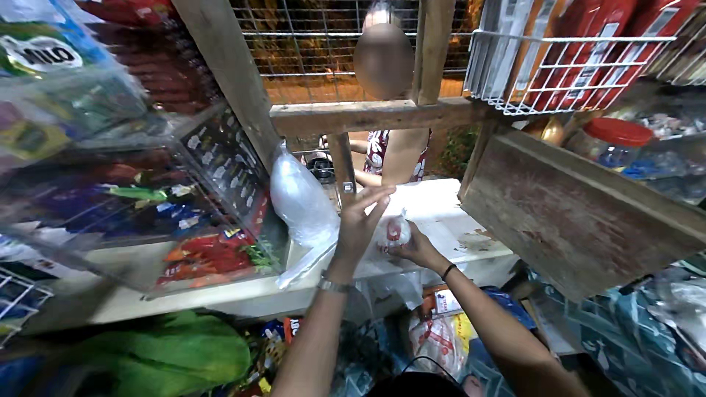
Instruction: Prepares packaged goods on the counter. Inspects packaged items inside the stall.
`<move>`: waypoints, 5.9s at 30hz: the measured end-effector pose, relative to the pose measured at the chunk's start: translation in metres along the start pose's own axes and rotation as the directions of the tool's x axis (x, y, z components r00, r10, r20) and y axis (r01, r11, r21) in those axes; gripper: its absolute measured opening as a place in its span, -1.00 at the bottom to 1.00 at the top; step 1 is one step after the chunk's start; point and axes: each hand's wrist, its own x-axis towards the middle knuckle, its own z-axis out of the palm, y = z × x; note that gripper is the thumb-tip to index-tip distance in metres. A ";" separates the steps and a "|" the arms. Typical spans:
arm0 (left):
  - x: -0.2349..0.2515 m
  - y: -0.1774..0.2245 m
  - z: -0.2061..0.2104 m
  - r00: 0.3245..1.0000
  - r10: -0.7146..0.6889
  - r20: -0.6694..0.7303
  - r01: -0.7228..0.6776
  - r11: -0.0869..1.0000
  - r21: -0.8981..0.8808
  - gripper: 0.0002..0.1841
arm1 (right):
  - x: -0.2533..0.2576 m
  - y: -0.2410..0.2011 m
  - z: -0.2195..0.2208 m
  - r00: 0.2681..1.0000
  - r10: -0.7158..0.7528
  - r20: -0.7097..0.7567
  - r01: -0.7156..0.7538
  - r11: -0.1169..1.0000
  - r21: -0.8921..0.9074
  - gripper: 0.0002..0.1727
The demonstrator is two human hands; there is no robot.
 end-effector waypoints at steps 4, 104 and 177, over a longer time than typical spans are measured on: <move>-0.001 -0.025 -0.018 0.983 -0.120 0.140 0.101 0.985 0.140 -0.42 | -0.002 -0.005 -0.004 1.000 0.011 -0.019 -0.011 1.000 -0.011 0.13; -0.055 -0.140 0.032 0.878 -0.477 0.039 0.478 0.879 -0.002 -0.31 | -0.003 0.018 0.008 0.976 0.155 -0.155 -0.110 0.958 0.264 -0.06; -0.064 -0.135 0.034 0.902 -0.431 0.012 0.430 0.902 0.035 -0.52 | -0.009 0.026 0.010 0.963 0.107 -0.248 -0.047 0.970 0.237 -0.42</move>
